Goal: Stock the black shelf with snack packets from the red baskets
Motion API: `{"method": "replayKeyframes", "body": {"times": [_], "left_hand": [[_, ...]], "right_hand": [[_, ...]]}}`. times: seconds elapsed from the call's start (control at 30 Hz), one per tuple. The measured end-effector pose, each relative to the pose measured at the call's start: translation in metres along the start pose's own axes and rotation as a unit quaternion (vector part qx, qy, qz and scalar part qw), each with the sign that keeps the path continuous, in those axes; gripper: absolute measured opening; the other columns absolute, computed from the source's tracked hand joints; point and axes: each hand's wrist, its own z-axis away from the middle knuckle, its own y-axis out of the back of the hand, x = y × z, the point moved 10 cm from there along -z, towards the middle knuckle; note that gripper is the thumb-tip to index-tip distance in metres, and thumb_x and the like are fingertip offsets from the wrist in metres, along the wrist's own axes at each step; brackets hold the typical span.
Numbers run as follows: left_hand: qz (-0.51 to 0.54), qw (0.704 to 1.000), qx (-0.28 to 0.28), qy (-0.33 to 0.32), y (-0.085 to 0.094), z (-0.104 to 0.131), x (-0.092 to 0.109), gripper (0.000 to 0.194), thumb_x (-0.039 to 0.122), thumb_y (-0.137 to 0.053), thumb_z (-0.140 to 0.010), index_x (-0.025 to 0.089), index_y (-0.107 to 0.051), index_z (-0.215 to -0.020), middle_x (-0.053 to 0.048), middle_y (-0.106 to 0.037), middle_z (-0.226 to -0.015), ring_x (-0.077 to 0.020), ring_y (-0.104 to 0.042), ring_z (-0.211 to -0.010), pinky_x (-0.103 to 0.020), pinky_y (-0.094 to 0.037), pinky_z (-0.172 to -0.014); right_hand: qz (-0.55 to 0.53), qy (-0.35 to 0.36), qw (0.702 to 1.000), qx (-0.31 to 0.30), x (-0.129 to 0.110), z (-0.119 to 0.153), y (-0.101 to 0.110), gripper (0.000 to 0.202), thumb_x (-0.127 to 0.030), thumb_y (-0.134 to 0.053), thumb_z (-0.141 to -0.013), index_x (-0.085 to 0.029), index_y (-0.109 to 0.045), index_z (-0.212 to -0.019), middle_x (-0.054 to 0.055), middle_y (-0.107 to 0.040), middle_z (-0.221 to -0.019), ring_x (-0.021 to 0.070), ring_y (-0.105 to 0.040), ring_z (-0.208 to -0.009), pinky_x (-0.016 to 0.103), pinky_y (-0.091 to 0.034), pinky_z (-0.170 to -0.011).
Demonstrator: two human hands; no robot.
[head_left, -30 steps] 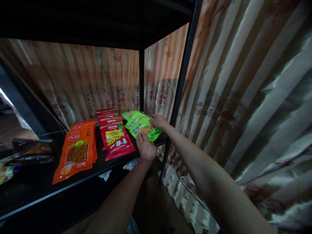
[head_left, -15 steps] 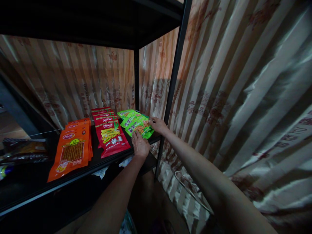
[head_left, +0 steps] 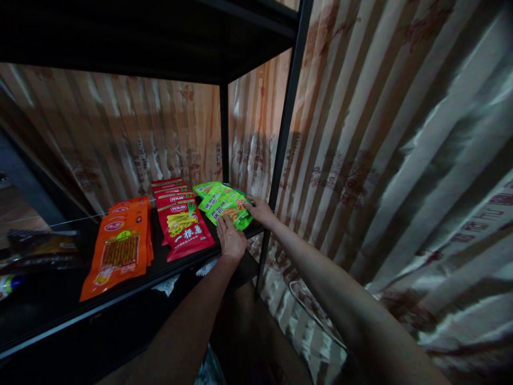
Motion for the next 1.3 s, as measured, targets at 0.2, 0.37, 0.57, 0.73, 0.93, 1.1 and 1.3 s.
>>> {"method": "replayKeyframes", "body": {"times": [0.2,0.37,0.57,0.73,0.93,1.1,1.3], "left_hand": [[0.003,1.000,0.005,0.007,-0.001,-0.001,-0.004,0.068,0.012,-0.048,-0.076,-0.003,-0.028,-0.140,-0.027,-0.028,-0.150,-0.0305,-0.020,-0.143,-0.042,-0.018,-0.116],[0.011,1.000,0.004,0.009,-0.001,-0.002,-0.005,0.069,0.011,-0.049,-0.075,0.000,-0.027,-0.140,-0.026,-0.030,-0.149,-0.0299,-0.022,-0.142,-0.043,-0.021,-0.115],[-0.023,1.000,-0.008,0.009,-0.002,-0.003,-0.001,0.067,0.015,-0.049,-0.077,0.000,-0.028,-0.139,-0.026,-0.032,-0.148,-0.0312,-0.026,-0.141,-0.043,-0.023,-0.114],[-0.050,0.999,-0.004,0.006,0.002,-0.005,0.002,0.067,0.015,-0.050,-0.076,0.000,-0.030,-0.138,-0.026,-0.035,-0.145,-0.0305,-0.032,-0.137,-0.042,-0.027,-0.112],[-0.052,0.999,0.006,0.008,0.003,-0.007,-0.002,0.069,0.015,-0.049,-0.075,-0.001,-0.033,-0.139,-0.026,-0.033,-0.147,-0.0340,-0.028,-0.139,-0.043,-0.026,-0.112],[-0.041,0.999,0.027,-0.003,0.000,-0.006,-0.005,0.071,0.015,-0.048,-0.073,-0.003,-0.033,-0.140,-0.028,-0.031,-0.148,-0.0350,-0.024,-0.141,-0.046,-0.021,-0.114],[-0.033,0.999,0.022,-0.016,-0.002,-0.004,-0.003,0.076,0.015,-0.050,-0.070,-0.005,-0.031,-0.141,-0.029,-0.028,-0.149,-0.0350,-0.021,-0.142,-0.046,-0.020,-0.115]], "right_hand": [[0.001,0.003,1.000,-0.008,-0.001,0.002,-0.001,0.038,-0.033,-0.051,-0.090,-0.018,-0.058,-0.124,0.008,-0.061,-0.128,0.0182,-0.058,-0.117,0.030,-0.041,-0.101],[0.020,0.003,1.000,-0.008,-0.006,0.005,-0.002,0.039,-0.035,-0.048,-0.091,-0.017,-0.058,-0.124,0.008,-0.060,-0.131,0.0190,-0.055,-0.121,0.030,-0.039,-0.102],[0.006,-0.041,0.999,-0.014,-0.001,0.002,-0.002,0.040,-0.036,-0.044,-0.092,-0.018,-0.057,-0.126,0.008,-0.062,-0.127,0.0179,-0.057,-0.117,0.028,-0.041,-0.099],[0.045,-0.049,0.998,-0.012,-0.004,-0.014,0.002,0.041,-0.036,-0.041,-0.093,-0.016,-0.057,-0.125,0.010,-0.063,-0.125,0.0200,-0.058,-0.116,0.028,-0.043,-0.094],[0.131,-0.010,0.991,-0.038,-0.022,-0.046,0.000,0.041,-0.035,-0.034,-0.096,-0.016,-0.059,-0.122,0.011,-0.064,-0.124,0.0211,-0.059,-0.114,0.027,-0.043,-0.091],[0.162,0.012,0.984,-0.076,-0.034,-0.067,-0.008,0.041,-0.033,-0.034,-0.096,-0.013,-0.062,-0.119,0.013,-0.062,-0.125,0.0227,-0.057,-0.117,0.027,-0.041,-0.092],[0.166,0.027,0.980,-0.107,-0.034,-0.075,-0.022,0.040,-0.031,-0.034,-0.097,-0.014,-0.062,-0.121,0.011,-0.063,-0.126,0.0198,-0.058,-0.115,0.024,-0.042,-0.091]]}}
